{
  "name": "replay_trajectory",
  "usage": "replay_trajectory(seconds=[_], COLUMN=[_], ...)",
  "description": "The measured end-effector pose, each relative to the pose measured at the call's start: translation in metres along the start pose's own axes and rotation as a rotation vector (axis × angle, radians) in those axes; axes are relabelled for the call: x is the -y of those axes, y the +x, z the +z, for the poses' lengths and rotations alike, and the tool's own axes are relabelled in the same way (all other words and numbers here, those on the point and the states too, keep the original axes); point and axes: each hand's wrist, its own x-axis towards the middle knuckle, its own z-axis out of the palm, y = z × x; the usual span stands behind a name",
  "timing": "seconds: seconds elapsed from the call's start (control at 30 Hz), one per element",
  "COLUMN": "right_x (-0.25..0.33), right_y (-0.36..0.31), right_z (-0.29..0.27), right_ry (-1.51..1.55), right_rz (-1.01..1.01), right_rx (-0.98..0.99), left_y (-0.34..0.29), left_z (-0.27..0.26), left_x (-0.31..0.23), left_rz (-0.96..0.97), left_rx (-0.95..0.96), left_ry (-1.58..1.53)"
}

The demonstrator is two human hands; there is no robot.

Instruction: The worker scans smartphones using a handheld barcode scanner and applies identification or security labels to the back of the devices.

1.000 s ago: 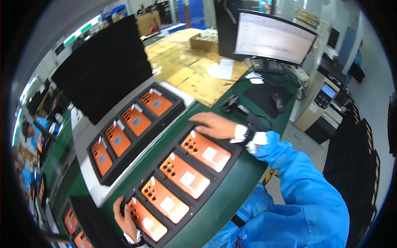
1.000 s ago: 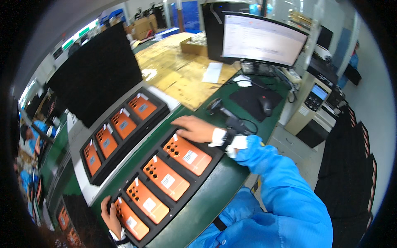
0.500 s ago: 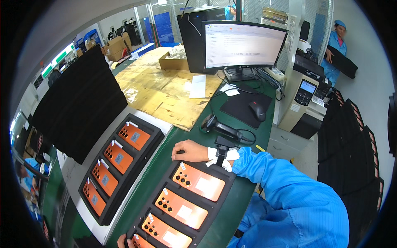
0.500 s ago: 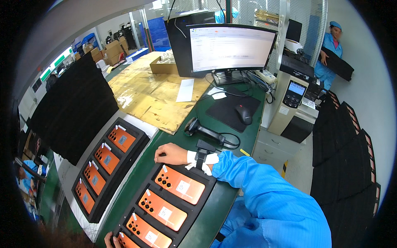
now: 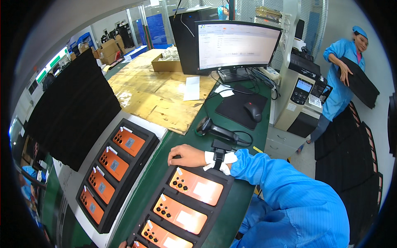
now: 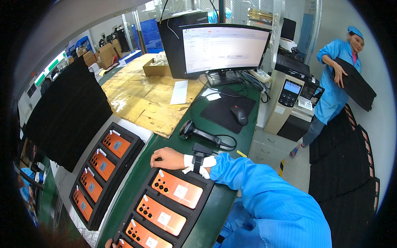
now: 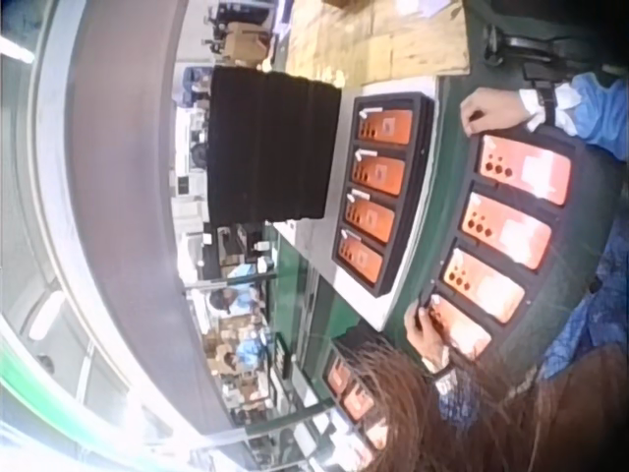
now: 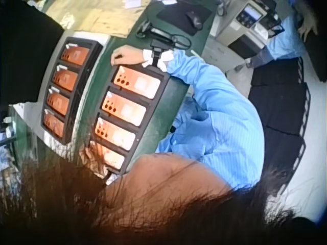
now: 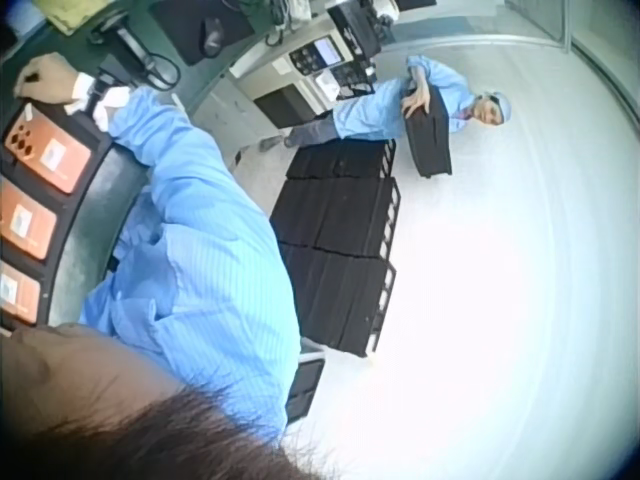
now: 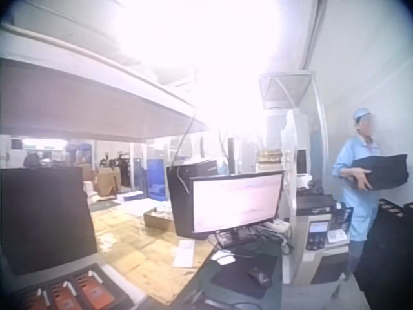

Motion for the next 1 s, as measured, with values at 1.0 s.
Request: replay_trajectory(seconds=[1.0], right_x=[-0.003], right_y=[-0.001], right_z=[0.001], right_ry=[-0.006], right_rz=[0.002], right_rx=[0.008], left_y=[0.025], left_z=[0.006], left_x=[0.055], left_rz=[-0.192], left_rx=[-0.065], left_ry=[-0.742])
